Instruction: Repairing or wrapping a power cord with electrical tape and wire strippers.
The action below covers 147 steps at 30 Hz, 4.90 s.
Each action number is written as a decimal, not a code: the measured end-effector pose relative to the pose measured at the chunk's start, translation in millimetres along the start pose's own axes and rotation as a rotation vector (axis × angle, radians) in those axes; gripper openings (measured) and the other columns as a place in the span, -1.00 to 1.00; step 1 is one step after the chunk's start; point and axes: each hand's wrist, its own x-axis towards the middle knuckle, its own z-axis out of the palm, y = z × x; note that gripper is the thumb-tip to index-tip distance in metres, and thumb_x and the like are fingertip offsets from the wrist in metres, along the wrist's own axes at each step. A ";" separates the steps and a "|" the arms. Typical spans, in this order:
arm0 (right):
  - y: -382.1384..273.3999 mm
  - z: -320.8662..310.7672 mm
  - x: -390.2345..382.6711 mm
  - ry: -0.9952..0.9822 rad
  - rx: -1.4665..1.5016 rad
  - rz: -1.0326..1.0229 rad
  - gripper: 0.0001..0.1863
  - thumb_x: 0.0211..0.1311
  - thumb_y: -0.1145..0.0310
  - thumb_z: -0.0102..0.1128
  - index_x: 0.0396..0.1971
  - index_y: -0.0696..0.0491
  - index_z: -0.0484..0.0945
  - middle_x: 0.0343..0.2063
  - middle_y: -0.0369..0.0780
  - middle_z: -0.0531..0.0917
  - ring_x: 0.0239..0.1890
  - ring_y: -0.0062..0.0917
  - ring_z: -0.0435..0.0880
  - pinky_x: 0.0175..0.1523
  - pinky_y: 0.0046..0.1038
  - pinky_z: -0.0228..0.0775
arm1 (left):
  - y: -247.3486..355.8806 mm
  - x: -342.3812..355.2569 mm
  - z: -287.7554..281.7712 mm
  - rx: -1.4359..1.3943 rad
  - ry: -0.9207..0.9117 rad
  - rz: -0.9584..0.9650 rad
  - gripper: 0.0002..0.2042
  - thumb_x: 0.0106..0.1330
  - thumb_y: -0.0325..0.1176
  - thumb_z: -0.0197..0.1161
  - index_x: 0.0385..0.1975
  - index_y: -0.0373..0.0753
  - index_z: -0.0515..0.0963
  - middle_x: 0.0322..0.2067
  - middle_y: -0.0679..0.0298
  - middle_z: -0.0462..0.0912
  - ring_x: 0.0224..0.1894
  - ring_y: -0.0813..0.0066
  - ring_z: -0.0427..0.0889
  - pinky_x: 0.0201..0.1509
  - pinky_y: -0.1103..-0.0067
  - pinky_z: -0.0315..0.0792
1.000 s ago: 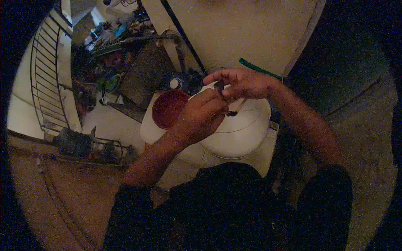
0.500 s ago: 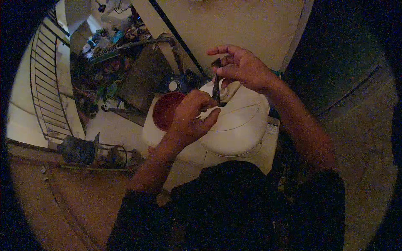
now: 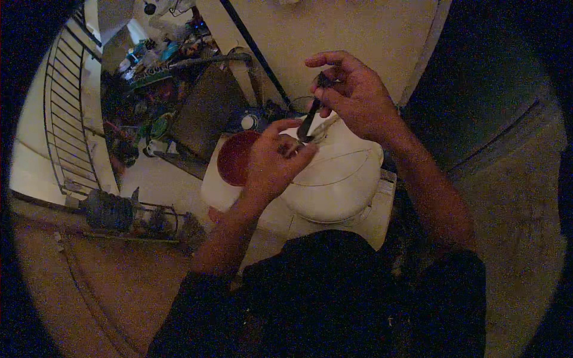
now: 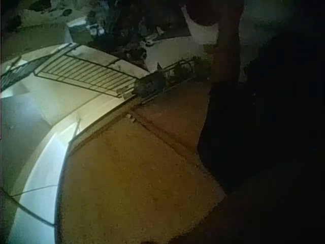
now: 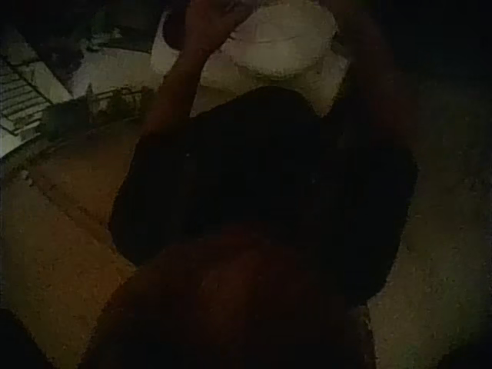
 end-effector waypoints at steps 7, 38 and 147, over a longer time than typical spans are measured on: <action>-11.6 0.0 -8.8 0.030 0.026 0.029 -0.60 0.06 0.64 0.04 -0.05 0.10 0.29 -0.39 -0.24 0.48 -0.40 -0.59 0.54 -0.35 -0.60 0.43 | 0.9 6.4 1.4 0.192 -0.074 0.153 -0.71 0.05 -0.18 0.28 -0.47 -0.33 0.53 -0.64 0.19 0.51 -0.60 0.52 0.46 -0.49 0.54 0.36; 2.2 -5.1 -61.6 0.464 0.243 -0.223 -0.54 0.00 0.75 0.04 -0.11 0.05 0.19 -0.38 -0.10 0.52 -0.39 -0.34 0.59 -0.38 -0.46 0.52 | -9.4 9.8 14.0 0.059 -0.063 0.196 -0.84 0.10 -0.30 0.25 -0.50 -0.27 0.52 -0.66 0.33 0.54 -0.65 0.69 0.45 -0.60 0.66 0.35; 3.5 40.2 -193.5 0.306 -0.813 0.208 -0.89 -0.11 0.39 0.26 -0.56 0.05 0.54 -0.50 -0.23 0.58 -0.44 -0.40 0.56 -0.34 -0.40 0.39 | 20.3 15.0 23.5 0.407 -0.883 0.896 -0.85 0.08 -0.28 0.17 -0.44 -0.20 0.57 -0.49 0.17 0.54 -0.30 0.23 0.50 -0.19 0.42 0.37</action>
